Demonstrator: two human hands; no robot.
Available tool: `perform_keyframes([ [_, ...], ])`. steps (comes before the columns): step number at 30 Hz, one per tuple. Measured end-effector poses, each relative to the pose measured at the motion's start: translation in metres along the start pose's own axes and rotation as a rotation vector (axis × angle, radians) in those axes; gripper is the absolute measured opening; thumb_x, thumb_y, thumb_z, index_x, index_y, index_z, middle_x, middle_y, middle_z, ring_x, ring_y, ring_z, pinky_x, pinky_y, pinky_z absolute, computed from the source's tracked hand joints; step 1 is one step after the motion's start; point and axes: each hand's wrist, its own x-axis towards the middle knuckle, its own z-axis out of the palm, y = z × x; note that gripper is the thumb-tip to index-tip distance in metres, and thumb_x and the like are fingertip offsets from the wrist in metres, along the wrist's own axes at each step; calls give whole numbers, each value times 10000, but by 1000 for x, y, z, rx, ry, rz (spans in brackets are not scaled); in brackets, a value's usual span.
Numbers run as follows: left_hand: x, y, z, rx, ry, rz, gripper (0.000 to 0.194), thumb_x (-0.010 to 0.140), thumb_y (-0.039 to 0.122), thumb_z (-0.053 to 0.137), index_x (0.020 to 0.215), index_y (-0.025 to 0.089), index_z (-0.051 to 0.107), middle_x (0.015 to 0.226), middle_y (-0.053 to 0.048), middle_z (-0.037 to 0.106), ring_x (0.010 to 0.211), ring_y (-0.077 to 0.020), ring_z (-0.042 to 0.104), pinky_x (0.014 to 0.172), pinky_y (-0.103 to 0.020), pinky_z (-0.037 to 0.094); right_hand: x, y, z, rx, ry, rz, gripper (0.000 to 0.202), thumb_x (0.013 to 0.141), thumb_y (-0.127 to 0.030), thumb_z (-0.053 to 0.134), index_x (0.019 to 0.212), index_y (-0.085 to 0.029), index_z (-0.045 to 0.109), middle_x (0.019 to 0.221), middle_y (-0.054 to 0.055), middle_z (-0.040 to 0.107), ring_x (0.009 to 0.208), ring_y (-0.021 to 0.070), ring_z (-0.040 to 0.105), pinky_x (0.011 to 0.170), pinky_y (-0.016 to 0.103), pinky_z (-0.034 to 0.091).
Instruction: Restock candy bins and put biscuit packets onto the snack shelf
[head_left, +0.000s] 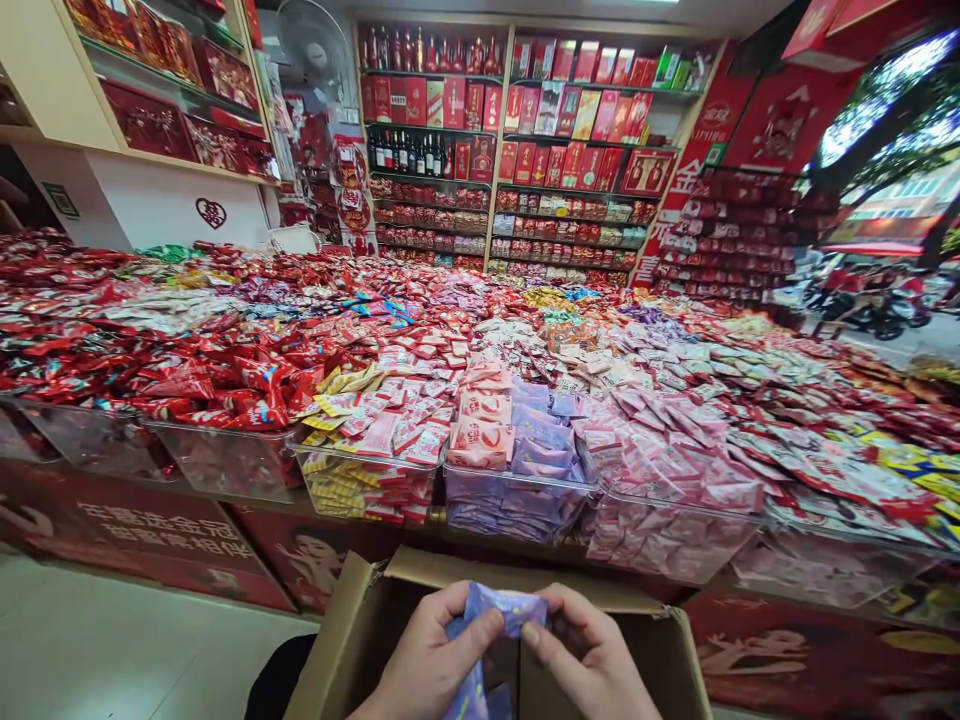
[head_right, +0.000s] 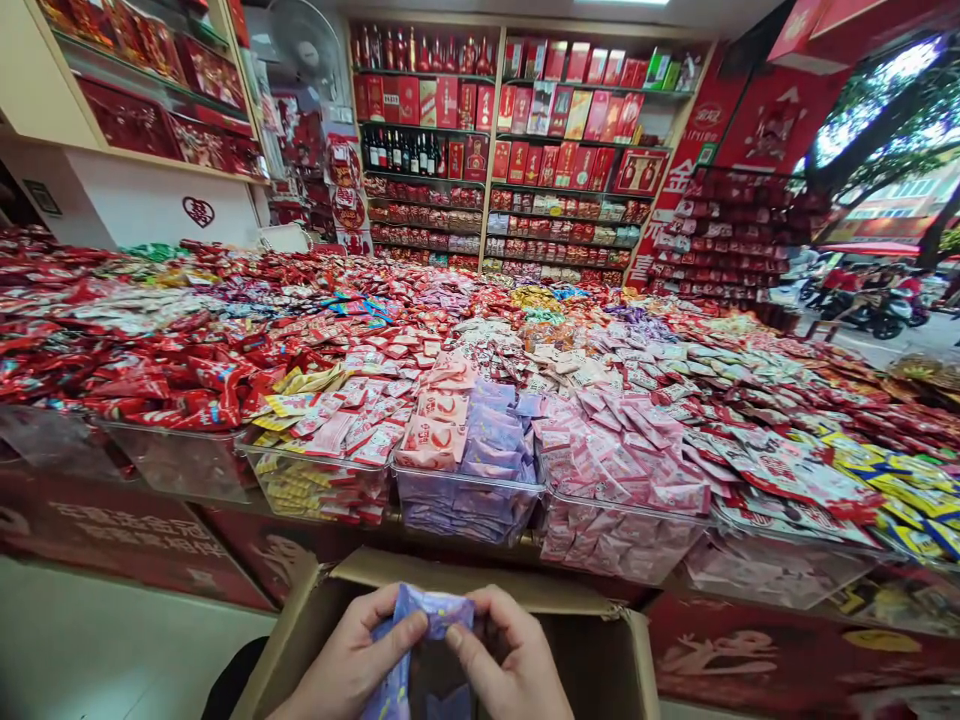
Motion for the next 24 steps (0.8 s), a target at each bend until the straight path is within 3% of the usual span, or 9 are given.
perform_keyframes([
  [2,2,7,6,-101,35,-34,434,653,548,643,711,123,580,571,23,515,486,-64,457,471,-174,365,4,-15,-1,-24,-4,-19,232,679,-366,693,798,-179,628,739,25,633,684,139,568,643,240,462],
  [5,5,19,15,-253,30,-90,451,636,554,655,756,125,588,585,17,559,451,-64,502,443,-166,386,12,-32,0,40,46,-6,268,650,-365,720,792,-168,605,681,19,628,613,126,558,602,245,467],
  [10,7,32,20,-324,15,-120,426,646,551,645,701,136,564,567,13,586,429,-74,536,410,-158,399,24,-40,-1,172,168,-30,264,682,-367,697,844,-184,595,661,-10,601,559,94,523,549,216,446],
  [13,5,29,17,-270,-38,-112,421,666,545,630,678,131,555,569,5,582,441,-72,531,426,-159,407,26,-41,-3,101,153,-31,230,748,-402,623,830,-189,605,662,-12,591,580,91,510,581,215,441],
  [17,1,17,13,-124,-107,-2,395,708,504,615,868,143,605,642,15,552,487,-58,493,469,-163,421,20,-35,3,-179,63,-89,224,756,-396,606,810,-180,630,728,18,618,671,127,540,625,223,449],
  [20,0,12,9,-31,-120,68,353,767,471,561,886,145,627,665,9,531,508,-59,472,499,-173,432,13,-33,8,-290,21,-126,213,786,-387,565,834,-190,628,761,25,631,689,137,562,624,218,462],
  [22,0,12,1,42,-115,89,351,774,466,549,905,153,640,679,-3,551,531,-76,496,512,-183,443,17,-41,3,-340,19,-174,212,791,-388,551,814,-192,627,737,24,632,663,137,571,599,214,464],
  [24,2,14,-15,131,-22,124,347,766,458,555,929,167,652,676,-10,578,549,-94,524,521,-187,449,32,-62,-12,-426,57,-279,215,781,-387,556,802,-186,627,734,33,639,663,145,581,596,223,464],
])
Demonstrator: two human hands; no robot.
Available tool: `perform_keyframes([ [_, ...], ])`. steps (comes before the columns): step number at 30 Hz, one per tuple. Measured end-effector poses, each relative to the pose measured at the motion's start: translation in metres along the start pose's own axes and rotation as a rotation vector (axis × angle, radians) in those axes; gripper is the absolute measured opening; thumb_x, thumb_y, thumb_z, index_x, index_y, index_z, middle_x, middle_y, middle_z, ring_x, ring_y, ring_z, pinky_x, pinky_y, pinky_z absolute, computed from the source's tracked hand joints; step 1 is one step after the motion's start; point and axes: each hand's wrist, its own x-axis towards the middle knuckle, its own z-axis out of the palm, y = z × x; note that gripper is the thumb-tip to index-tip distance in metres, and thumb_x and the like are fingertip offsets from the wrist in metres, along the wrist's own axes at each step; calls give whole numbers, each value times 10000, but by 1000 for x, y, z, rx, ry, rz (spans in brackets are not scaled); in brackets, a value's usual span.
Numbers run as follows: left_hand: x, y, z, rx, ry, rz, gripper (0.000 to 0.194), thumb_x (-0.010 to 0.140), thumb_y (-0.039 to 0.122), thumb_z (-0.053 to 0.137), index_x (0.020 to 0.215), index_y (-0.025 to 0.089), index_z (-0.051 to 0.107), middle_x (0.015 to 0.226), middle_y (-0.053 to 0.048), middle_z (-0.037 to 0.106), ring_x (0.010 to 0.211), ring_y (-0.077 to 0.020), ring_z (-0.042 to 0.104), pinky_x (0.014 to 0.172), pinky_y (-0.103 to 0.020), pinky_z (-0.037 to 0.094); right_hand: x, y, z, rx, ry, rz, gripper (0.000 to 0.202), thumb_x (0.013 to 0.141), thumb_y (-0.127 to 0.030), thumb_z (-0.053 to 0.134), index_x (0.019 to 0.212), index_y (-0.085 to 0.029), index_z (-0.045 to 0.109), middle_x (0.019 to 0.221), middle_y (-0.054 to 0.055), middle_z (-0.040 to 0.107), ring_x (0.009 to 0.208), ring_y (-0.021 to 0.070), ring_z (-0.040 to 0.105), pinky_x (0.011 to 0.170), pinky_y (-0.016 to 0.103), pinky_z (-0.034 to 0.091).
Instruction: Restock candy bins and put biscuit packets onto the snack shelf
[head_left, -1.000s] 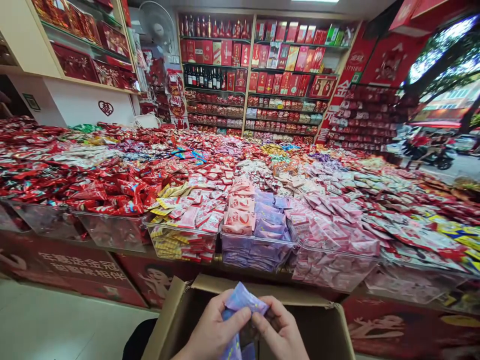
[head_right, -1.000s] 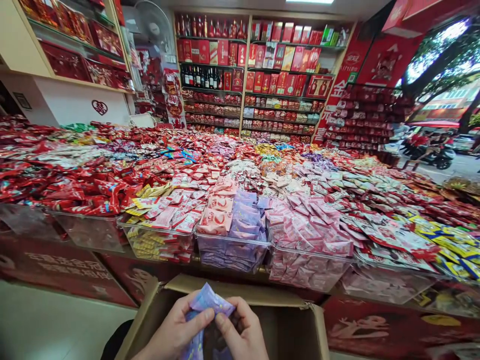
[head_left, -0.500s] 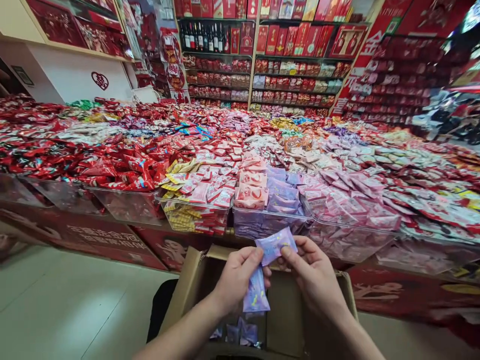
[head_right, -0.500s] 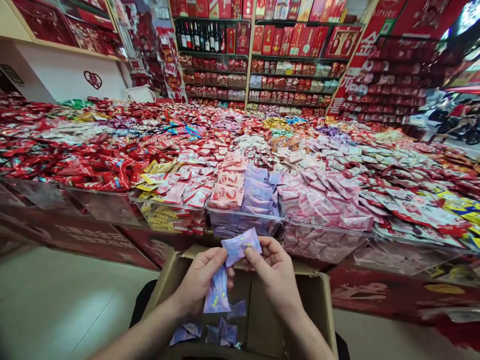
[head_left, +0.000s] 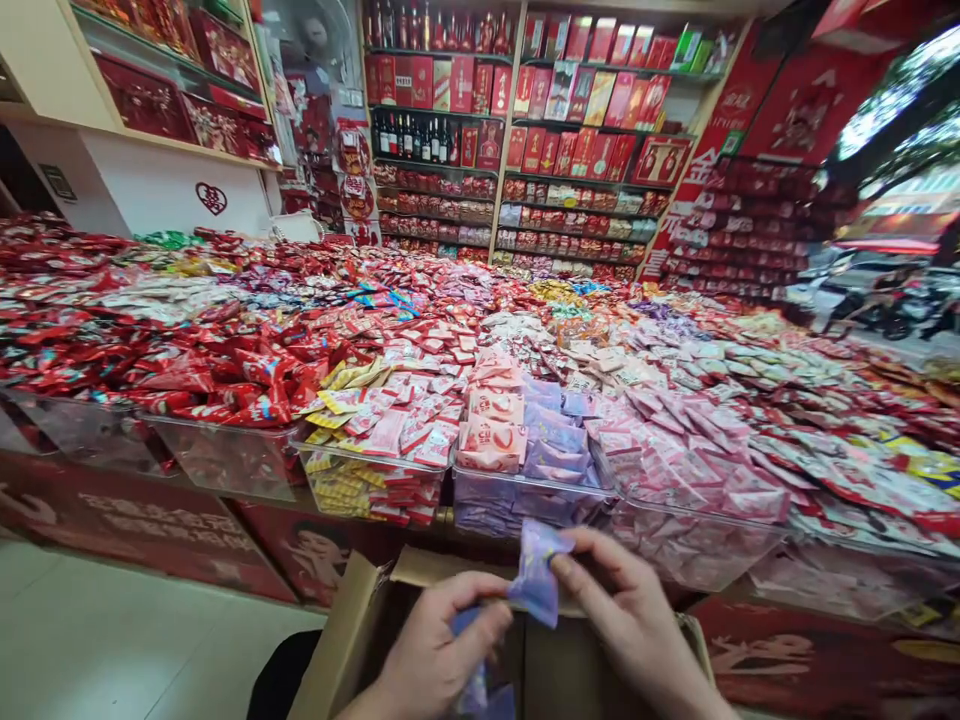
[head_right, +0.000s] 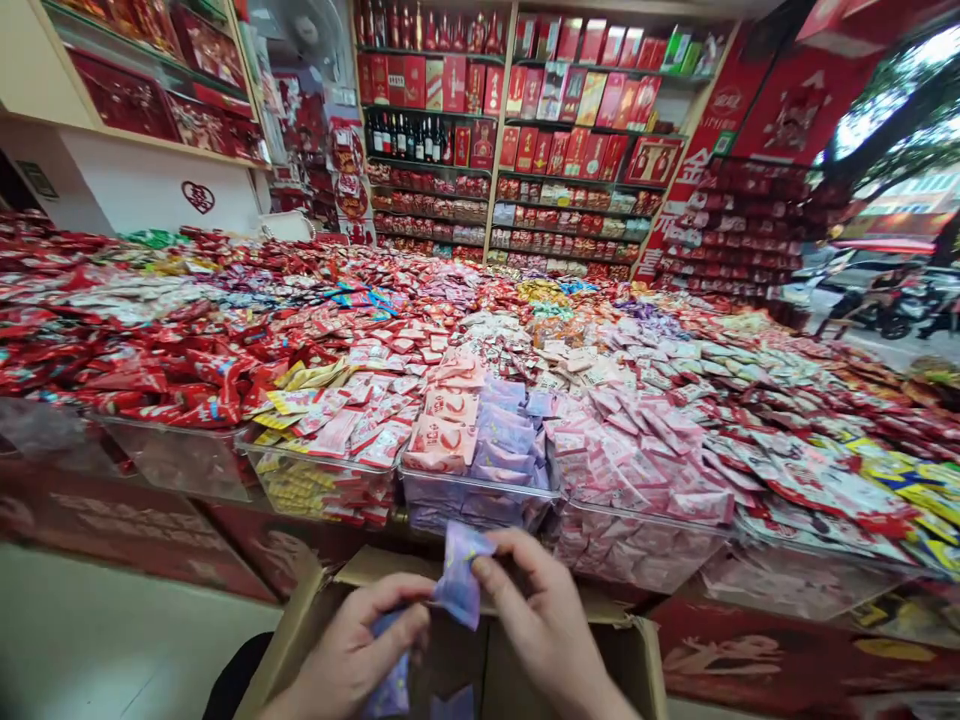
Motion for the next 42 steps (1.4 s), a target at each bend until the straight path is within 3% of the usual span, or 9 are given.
perform_keyframes([
  [4,9,-8,-39,145,347,56,300,714,427,611,865,173,665,596,9,576,550,-106,538,527,-179,448,81,-16,-64,-312,222,-122,275,758,-360,573,943,-158,595,715,39,630,636,150,564,585,250,439],
  [7,16,-18,-57,90,518,42,320,663,448,641,819,169,655,576,22,567,536,-115,539,519,-190,470,148,-15,-97,-527,226,41,273,761,-292,552,972,-121,584,652,32,616,547,127,532,509,229,397],
  [10,21,-26,-60,57,528,31,356,630,472,658,816,169,652,575,20,583,545,-134,562,521,-206,495,197,-6,-98,-812,92,251,265,763,-214,528,993,-111,610,723,58,652,550,117,543,487,212,370],
  [13,22,-32,-59,129,542,71,365,644,489,637,823,172,658,568,14,596,535,-138,572,505,-197,494,223,6,-85,-939,3,299,273,696,-129,568,957,-102,648,758,82,670,628,144,589,506,209,370],
  [21,19,-38,-58,294,595,219,326,689,475,605,812,182,675,541,9,613,480,-118,571,465,-162,475,235,22,-79,-1078,-73,336,317,673,-73,582,986,-75,630,1006,174,651,884,221,610,624,231,419],
  [24,18,-38,-57,334,590,224,283,710,442,598,823,193,673,566,10,617,497,-121,571,482,-169,480,229,16,-82,-1066,-142,365,158,734,-172,571,850,-100,650,850,143,682,730,187,629,579,229,429],
  [29,16,-37,-59,407,518,199,233,737,401,588,837,206,666,622,5,629,534,-134,584,527,-196,498,228,4,-77,-1041,-275,441,325,795,-406,521,693,-115,624,565,69,613,440,123,523,446,237,394],
  [35,14,-42,-64,420,499,210,206,748,360,593,869,212,671,737,-17,671,628,-154,633,604,-214,532,241,-1,-73,-1076,-296,489,353,652,-437,694,733,-102,614,539,30,553,460,126,486,428,247,348],
  [42,14,-41,-62,441,559,243,198,731,364,606,826,209,686,751,-31,682,656,-173,655,597,-216,539,244,12,-76,-1027,-288,577,475,657,-522,662,797,-73,591,510,19,537,436,136,505,456,277,406],
])
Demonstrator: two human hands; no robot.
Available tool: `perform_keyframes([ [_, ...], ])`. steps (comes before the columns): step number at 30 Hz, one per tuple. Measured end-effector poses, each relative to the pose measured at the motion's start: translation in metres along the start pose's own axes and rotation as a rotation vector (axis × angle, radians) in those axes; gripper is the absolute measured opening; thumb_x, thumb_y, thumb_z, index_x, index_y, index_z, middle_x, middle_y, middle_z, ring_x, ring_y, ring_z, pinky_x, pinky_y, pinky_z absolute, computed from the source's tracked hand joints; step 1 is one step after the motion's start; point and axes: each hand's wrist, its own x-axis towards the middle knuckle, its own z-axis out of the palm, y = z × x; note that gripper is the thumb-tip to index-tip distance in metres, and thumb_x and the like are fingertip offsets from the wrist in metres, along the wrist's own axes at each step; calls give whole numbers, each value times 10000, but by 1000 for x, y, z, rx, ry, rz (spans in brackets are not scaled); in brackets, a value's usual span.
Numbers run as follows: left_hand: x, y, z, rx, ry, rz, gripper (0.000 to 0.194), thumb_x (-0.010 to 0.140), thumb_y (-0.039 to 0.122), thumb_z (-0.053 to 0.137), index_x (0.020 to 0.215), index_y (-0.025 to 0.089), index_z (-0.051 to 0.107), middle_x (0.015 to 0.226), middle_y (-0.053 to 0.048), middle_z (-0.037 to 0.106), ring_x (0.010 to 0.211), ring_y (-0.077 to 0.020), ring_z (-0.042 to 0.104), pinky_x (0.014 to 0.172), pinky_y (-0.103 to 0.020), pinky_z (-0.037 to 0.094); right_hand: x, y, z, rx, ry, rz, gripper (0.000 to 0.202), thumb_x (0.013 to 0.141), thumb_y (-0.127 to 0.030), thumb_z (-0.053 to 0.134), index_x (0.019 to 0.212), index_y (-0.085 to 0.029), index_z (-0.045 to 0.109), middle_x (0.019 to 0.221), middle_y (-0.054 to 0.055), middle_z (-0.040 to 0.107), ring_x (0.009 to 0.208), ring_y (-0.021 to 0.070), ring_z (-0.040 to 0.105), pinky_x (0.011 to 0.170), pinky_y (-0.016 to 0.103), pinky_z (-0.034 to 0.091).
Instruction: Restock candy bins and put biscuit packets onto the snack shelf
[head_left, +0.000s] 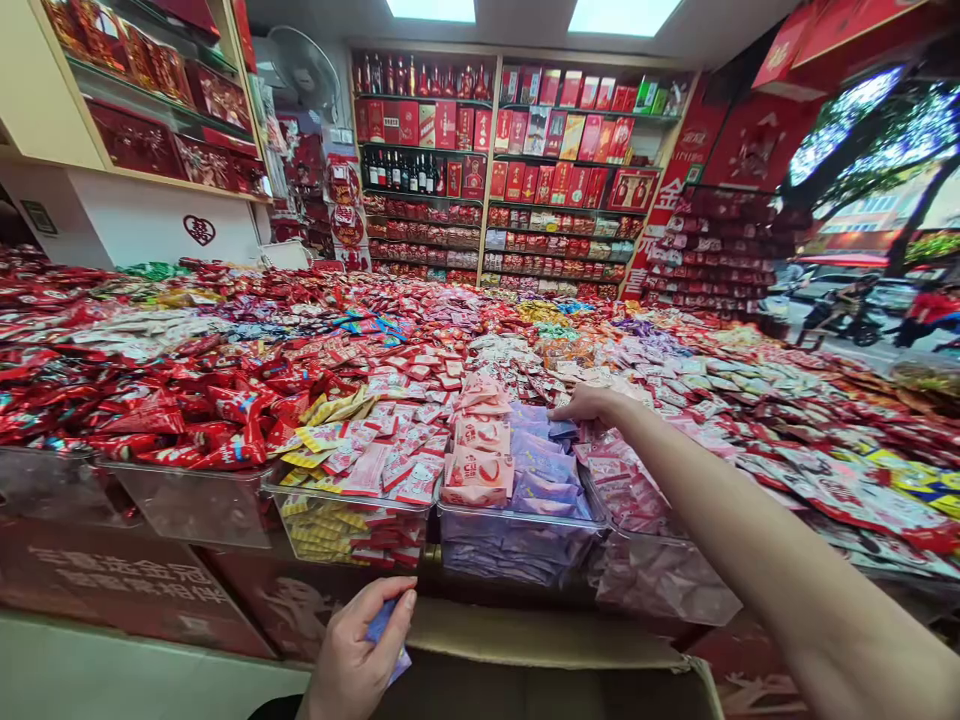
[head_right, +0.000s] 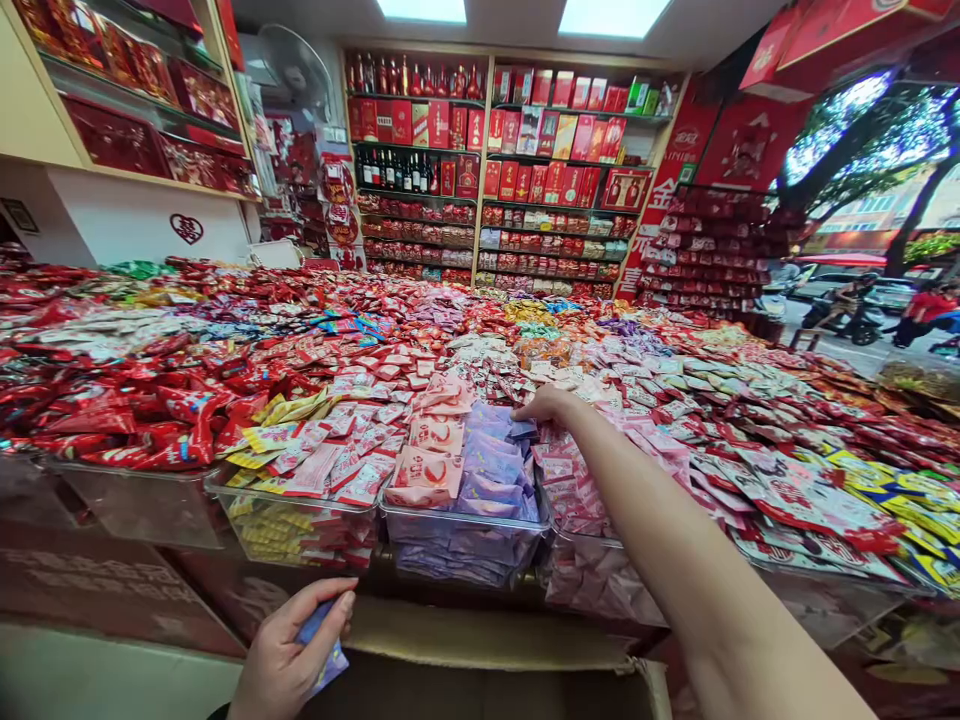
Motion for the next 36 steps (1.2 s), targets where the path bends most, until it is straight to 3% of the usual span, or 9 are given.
perform_keyframes([
  [7,0,1,1,11,26,17,209,717,381,616,821,216,691,772,-33,689,661,-178,663,594,-222,546,0,5,1,129,-29,-9,340,699,-436,660,628,-123,546,396,-28,450,362,111,449,430,261,386],
  [17,0,-2,1,20,4,42,207,716,369,620,833,214,692,796,-40,691,669,-177,659,604,-226,548,1,9,3,155,38,-20,400,653,-517,669,632,-133,556,376,-56,389,338,79,362,403,244,320],
  [23,-3,2,5,-41,92,29,198,708,376,627,807,218,692,775,-31,681,667,-171,657,575,-208,535,-4,5,3,89,80,-93,317,720,-442,635,668,-131,612,467,-1,520,421,103,468,459,236,361],
  [26,-1,-2,3,-16,30,26,193,709,359,627,824,217,692,801,-40,679,681,-179,651,591,-223,536,-6,3,3,47,116,-133,275,751,-405,603,740,-133,641,565,34,598,507,130,541,499,233,386],
  [29,-1,-9,-3,-16,-44,31,198,710,337,624,853,216,690,820,-41,669,704,-179,641,633,-236,532,-8,5,1,6,203,-151,316,751,-396,596,859,-104,649,789,118,664,730,202,613,598,253,424],
  [33,-5,-3,-7,-243,-110,-31,225,769,311,553,955,218,637,792,-28,633,722,-160,610,652,-232,514,-37,10,3,13,420,-208,362,759,-319,588,1037,-88,602,1087,175,609,1005,255,554,776,284,414],
  [36,-9,27,0,-492,-114,-84,238,789,297,535,1016,226,550,808,-20,616,731,-150,596,659,-242,516,-95,6,26,244,552,-440,250,794,-300,535,963,-143,630,977,110,657,878,208,596,741,281,434],
])
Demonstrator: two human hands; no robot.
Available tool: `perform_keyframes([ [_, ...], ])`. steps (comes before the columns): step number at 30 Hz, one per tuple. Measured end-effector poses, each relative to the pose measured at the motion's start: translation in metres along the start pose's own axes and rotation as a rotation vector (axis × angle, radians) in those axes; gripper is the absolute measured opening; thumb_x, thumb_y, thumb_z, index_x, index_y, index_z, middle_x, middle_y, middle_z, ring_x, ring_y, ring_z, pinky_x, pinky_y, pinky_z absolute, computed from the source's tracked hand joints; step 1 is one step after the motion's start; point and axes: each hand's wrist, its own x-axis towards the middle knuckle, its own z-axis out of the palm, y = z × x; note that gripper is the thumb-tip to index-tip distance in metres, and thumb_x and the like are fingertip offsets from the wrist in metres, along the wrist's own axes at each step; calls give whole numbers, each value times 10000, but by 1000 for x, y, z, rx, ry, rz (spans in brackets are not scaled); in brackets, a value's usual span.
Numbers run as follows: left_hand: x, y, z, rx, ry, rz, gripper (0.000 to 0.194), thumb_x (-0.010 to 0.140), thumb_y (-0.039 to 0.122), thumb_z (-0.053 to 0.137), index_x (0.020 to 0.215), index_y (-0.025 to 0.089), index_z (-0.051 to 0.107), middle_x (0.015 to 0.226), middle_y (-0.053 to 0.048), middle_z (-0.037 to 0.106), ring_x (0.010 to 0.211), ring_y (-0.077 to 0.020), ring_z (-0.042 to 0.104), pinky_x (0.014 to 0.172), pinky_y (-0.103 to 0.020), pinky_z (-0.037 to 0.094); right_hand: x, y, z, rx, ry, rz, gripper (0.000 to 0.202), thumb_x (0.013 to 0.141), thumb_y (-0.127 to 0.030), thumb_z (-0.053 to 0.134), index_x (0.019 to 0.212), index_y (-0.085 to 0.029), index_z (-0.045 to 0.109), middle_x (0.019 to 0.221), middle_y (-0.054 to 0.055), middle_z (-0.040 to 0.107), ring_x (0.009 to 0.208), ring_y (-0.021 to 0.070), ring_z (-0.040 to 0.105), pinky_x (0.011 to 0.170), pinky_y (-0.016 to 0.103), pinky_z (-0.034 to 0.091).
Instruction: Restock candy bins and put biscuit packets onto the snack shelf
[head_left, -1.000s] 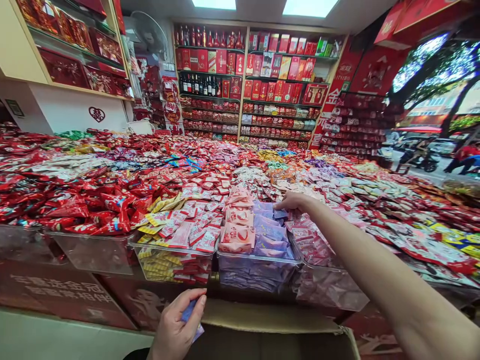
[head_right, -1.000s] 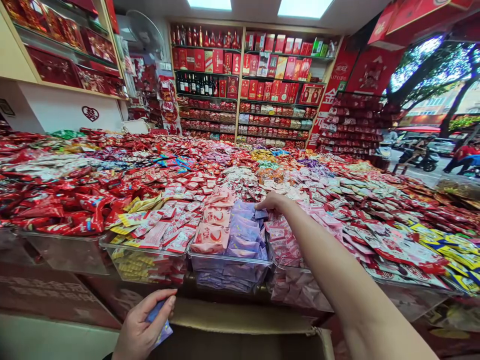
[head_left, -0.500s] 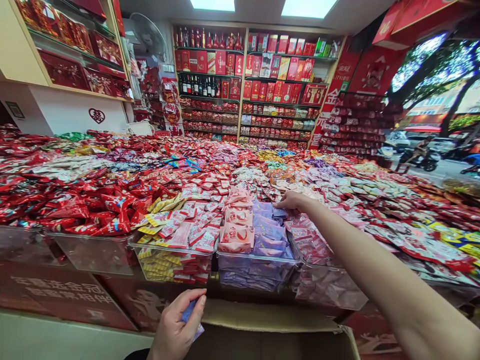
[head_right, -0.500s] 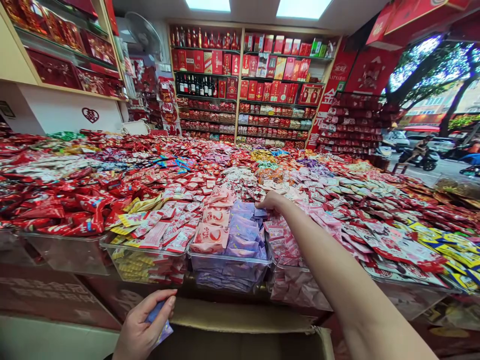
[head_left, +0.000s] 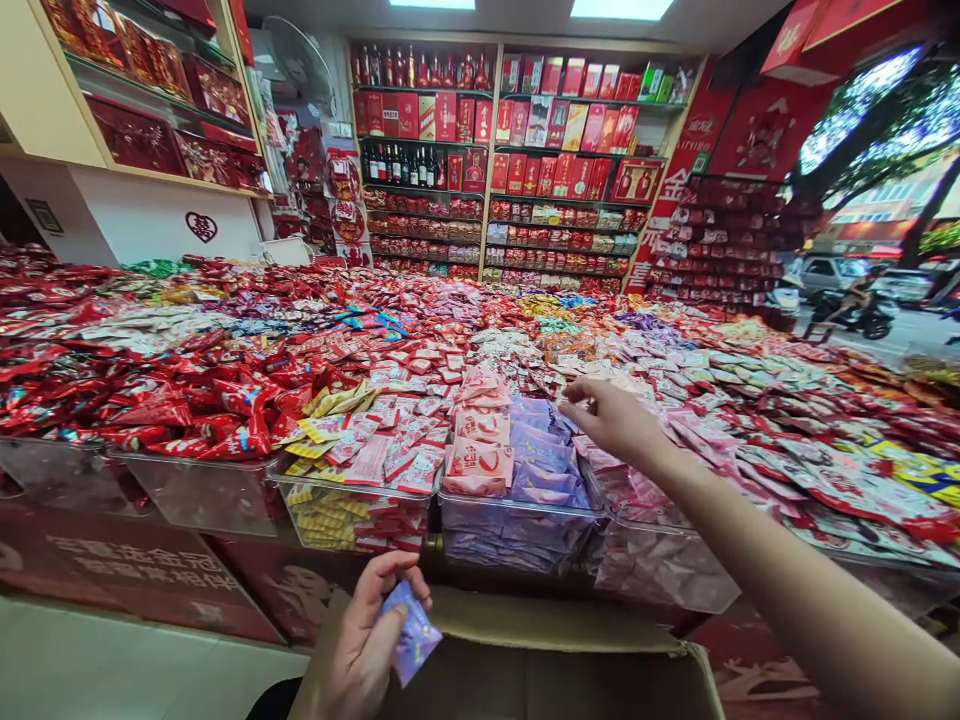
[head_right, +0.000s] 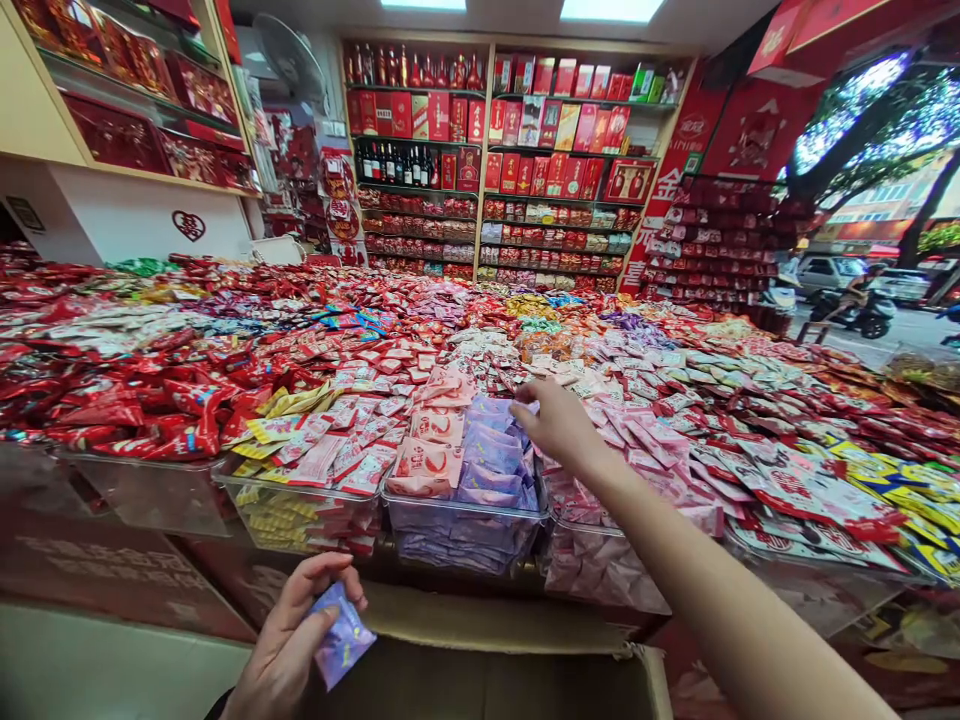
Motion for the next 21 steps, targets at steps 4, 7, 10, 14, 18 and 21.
perform_keyframes([
  [4,4,48,49,-54,-104,82,253,825,254,508,1074,239,468,869,-24,613,802,-134,592,707,-225,502,-91,-43,17,512,-291,-147,327,759,-397,585,1012,-192,613,861,41,680,738,166,612,649,257,472],
  [7,14,76,80,-129,-130,126,263,839,221,477,1098,228,436,944,-38,616,864,-125,593,792,-244,483,-129,-52,32,739,-364,-71,263,775,-366,574,962,-186,620,789,25,675,680,146,607,599,236,474],
  [10,21,81,93,-273,-165,129,362,782,200,561,1117,218,425,1010,-37,609,945,-133,580,829,-256,467,-143,-42,35,766,-219,5,202,766,-357,588,830,-173,641,714,25,661,637,136,590,585,232,469],
  [14,16,68,92,-274,-309,-116,293,647,213,702,890,148,553,790,9,627,722,-101,596,680,-209,482,-155,-27,34,827,-121,96,203,717,-356,650,809,-175,643,705,31,668,619,137,598,568,233,480],
  [18,7,60,93,-321,-257,-283,318,583,256,748,801,137,550,683,30,619,595,-83,580,588,-207,497,-170,-29,41,963,-128,179,206,711,-369,657,773,-173,639,687,31,681,590,128,609,543,224,496],
  [21,2,55,92,-303,-284,-275,351,617,287,723,884,140,547,694,15,630,594,-98,599,578,-222,508,-182,-27,46,993,-63,233,210,689,-372,681,759,-177,646,693,28,681,584,122,608,545,220,502],
])
